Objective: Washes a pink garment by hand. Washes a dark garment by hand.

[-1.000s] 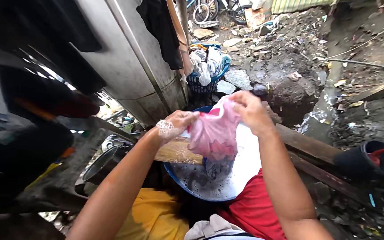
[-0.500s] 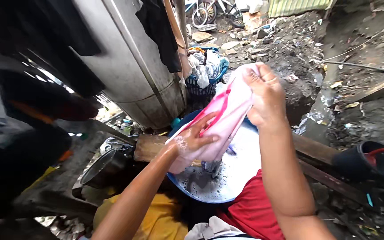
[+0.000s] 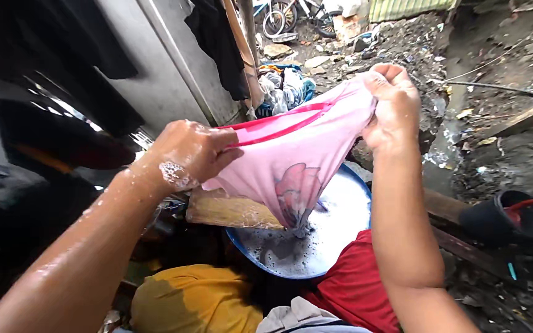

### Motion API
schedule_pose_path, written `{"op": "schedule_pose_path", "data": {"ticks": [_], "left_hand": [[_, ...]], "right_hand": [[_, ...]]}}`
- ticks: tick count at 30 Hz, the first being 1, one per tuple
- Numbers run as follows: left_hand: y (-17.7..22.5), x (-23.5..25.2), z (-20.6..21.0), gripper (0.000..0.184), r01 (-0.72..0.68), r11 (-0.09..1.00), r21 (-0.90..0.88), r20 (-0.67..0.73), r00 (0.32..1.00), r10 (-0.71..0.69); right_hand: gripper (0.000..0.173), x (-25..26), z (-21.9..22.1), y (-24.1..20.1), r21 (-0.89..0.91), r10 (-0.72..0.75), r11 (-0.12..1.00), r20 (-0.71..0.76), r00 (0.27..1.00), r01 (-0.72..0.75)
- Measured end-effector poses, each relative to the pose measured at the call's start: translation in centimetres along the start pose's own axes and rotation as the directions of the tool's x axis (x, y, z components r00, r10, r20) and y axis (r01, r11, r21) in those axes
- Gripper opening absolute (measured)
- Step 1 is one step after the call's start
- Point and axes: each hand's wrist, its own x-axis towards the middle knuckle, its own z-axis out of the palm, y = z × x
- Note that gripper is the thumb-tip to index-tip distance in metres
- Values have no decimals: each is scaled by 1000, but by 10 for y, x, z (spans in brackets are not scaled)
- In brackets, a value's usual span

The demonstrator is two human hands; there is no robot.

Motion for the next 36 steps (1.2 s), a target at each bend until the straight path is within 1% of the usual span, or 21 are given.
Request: {"op": "schedule_pose_path", "data": {"ticks": [4,9,16,24,26,29,33,36], "left_hand": [[-3,5,-16,33,42,999,26,8,999,-42],[-8,6,-18,33,61,997,44,-23,998,-60],[-15,2,-15,28,85,995,-48,-15,996,-86],[-18,3,-16,26,73,994,-82,-12,997,-74],[-17,2,-15,23,91,988,-125,-11,996,-93],[-20,-2,-10,21,110,960,-258,-5,993,-115],[-19,-13,2,19,218,881,-419,44,975,-220],[-8,-26,5,17,202,854,-479,59,978,-199]], "right_hand": [[9,4,8,-9,11,-21,1000,22,1000,21],[10,6,16,-13,5,-30,1000,48,998,30],[9,8,18,-9,-18,-31,999,100,995,33],[9,9,21,-8,-33,-23,999,108,994,27],[10,9,21,-7,-36,-28,999,111,993,32],[10,9,20,-5,-47,-34,998,119,992,40],[8,5,10,1,-29,-21,999,138,990,25],[11,-12,-10,-1,-37,-37,998,187,982,44]]}}
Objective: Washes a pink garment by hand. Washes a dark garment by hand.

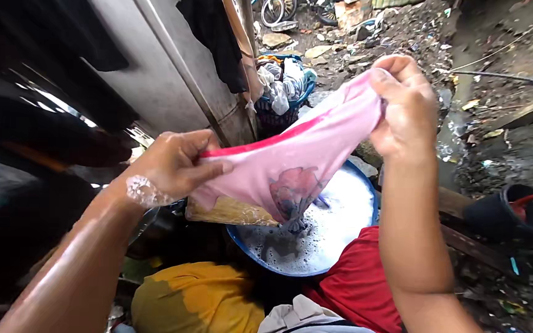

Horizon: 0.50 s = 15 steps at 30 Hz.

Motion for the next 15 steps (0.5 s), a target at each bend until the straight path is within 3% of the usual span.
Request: {"op": "schedule_pose_path", "data": {"ticks": [5,8,12,14,15], "left_hand": [[18,-40,6,15,-191,981,26,-21,981,191],[17,-46,14,12,-179,984,22,-59,982,180],[-25,-29,53,5,82,997,-10,-32,996,-83],[-78,-24,93,10,314,949,11,26,949,-314],[-109,-26,116,18,432,898,81,53,898,-437]], "right_hand": [[20,-41,-27,-11,62,-151,988,131,980,144],[22,-42,-27,2,125,-207,973,125,970,192],[14,-27,-5,92,53,7,998,101,995,-13],[15,-29,-2,164,-153,243,963,119,963,-224],[23,-34,-6,196,-323,400,882,127,908,-344]]}}
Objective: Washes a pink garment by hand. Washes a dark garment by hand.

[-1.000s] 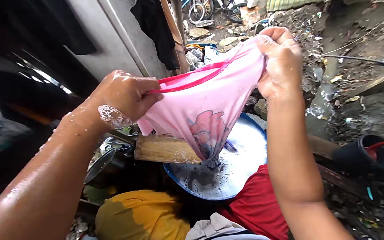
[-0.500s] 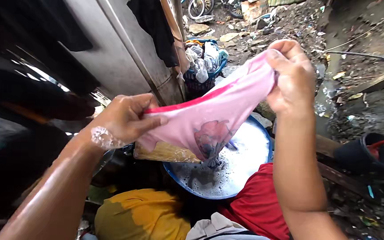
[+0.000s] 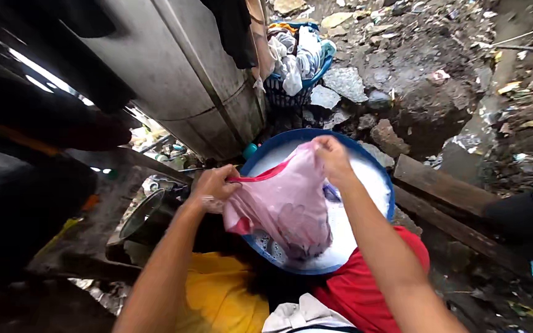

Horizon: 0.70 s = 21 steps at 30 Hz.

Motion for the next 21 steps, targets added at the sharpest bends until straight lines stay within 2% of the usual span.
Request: {"op": "schedule_pose_path", "data": {"ticks": [2,3,5,6,8,10,12,14,16,18,21], "left_hand": [[-49,14,44,49,263,951,165,42,961,-273],[-64,15,61,61,370,906,206,24,924,-383],[-68,11,84,80,546,813,202,-16,832,-555],[-65,8,94,85,592,780,202,-32,800,-599],[-60,3,116,82,604,770,205,-63,793,-605],[-60,2,128,59,548,805,228,-71,834,-548],[-68,5,123,38,483,836,261,-41,871,-490],[-83,2,109,31,445,853,273,-49,892,-449],[-96,-4,95,27,474,847,240,-118,880,-460],[-107,-7,84,28,544,820,178,-123,839,-530],[-112,-5,78,32,593,794,137,-81,805,-587]], "right_hand": [[43,7,3,49,-302,323,904,20,946,-302],[51,8,0,70,-404,418,825,-33,908,-395],[61,3,-12,109,-505,504,687,-188,843,-523],[65,-1,-18,126,-535,531,620,-251,809,-573],[68,-11,-25,151,-587,576,500,-324,750,-637],[71,-19,-28,167,-623,626,417,-331,706,-662],[65,-25,-28,173,-659,631,365,-345,695,-658],[53,-27,-29,174,-692,625,308,-370,687,-653],[44,-27,-30,175,-708,595,310,-376,710,-635],[40,-27,-28,179,-657,539,401,-394,744,-639],[53,-21,-18,172,-513,464,583,-427,777,-630]]}}
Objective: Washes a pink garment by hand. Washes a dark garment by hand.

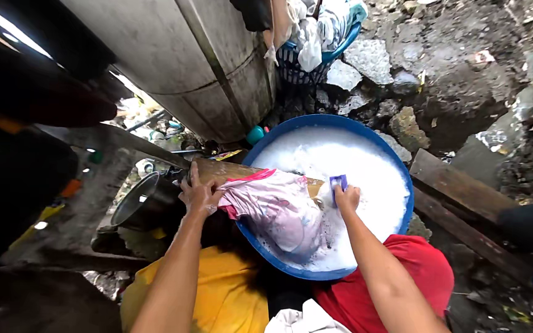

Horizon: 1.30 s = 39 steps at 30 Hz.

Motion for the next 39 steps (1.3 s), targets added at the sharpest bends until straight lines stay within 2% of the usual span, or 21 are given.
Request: {"op": "schedule_pose_path", "data": {"ticks": [3,6,8,10,11,12,14,16,18,19,21,23,25,26,27,30,32,34,37,38,39], "left_hand": [[3,-4,-3,33,33,999,9,47,998,-34],[0,-17,-3,31,73,997,-8,76,994,-72],[-4,-29,-3,36,101,994,-37,100,990,-96],[-9,-37,-2,63,140,989,-49,111,985,-134],[-10,-39,-2,71,145,989,-40,123,983,-139],[-10,-39,-1,56,148,988,-52,112,984,-142],[-9,-33,-1,34,129,990,-55,103,987,-123],[-9,-33,2,30,122,991,-58,97,989,-116],[-10,-34,4,28,108,993,-53,87,991,-103],[-10,-34,4,27,106,993,-54,82,991,-102],[-9,-33,3,28,103,993,-53,77,992,-99],[-10,-34,3,32,104,993,-59,81,992,-99],[-13,-37,5,37,102,992,-75,77,992,-96],[-14,-36,5,30,99,992,-73,77,993,-94],[-14,-34,5,25,98,992,-78,72,993,-93],[-12,-32,6,24,110,990,-84,98,990,-102],[-11,-29,6,24,102,992,-69,91,991,-96],[-11,-28,7,24,92,993,-77,82,993,-85],[-10,-29,5,22,95,993,-75,101,991,-87],[-10,-29,4,21,94,993,-73,104,991,-87],[-10,-29,4,21,91,993,-70,104,991,-83]], "right_hand": [[68,-21,11,-33,172,-109,979,12,994,106],[69,-83,57,-85,235,-368,909,68,927,343],[64,-147,90,-128,249,-552,826,178,814,506],[62,-189,118,-144,207,-696,715,309,648,668],[60,-191,126,-139,158,-713,682,359,602,714],[58,-180,127,-125,96,-682,699,389,619,709],[59,-127,114,-87,-39,-519,825,343,783,564],[66,-69,92,-45,-87,-349,924,196,916,371],[68,-43,78,-27,-79,-201,975,98,975,209],[67,-46,77,-36,-43,-185,981,77,980,189],[61,-91,96,-76,48,-334,942,95,938,331],[55,-165,129,-120,94,-534,845,227,815,527],[55,-198,144,-129,60,-608,773,353,711,631],[56,-185,138,-120,49,-597,780,356,719,624],[57,-159,125,-103,29,-555,816,321,768,577],[67,-66,86,-29,-45,-253,965,110,961,259],[69,-48,75,-25,-35,-118,992,43,992,120],[60,-92,95,-60,5,-290,957,65,955,291],[57,-181,137,-118,18,-555,820,269,787,572],[57,-183,138,-120,10,-585,790,312,749,613],[58,-170,130,-110,-1,-573,794,330,750,608]]}}
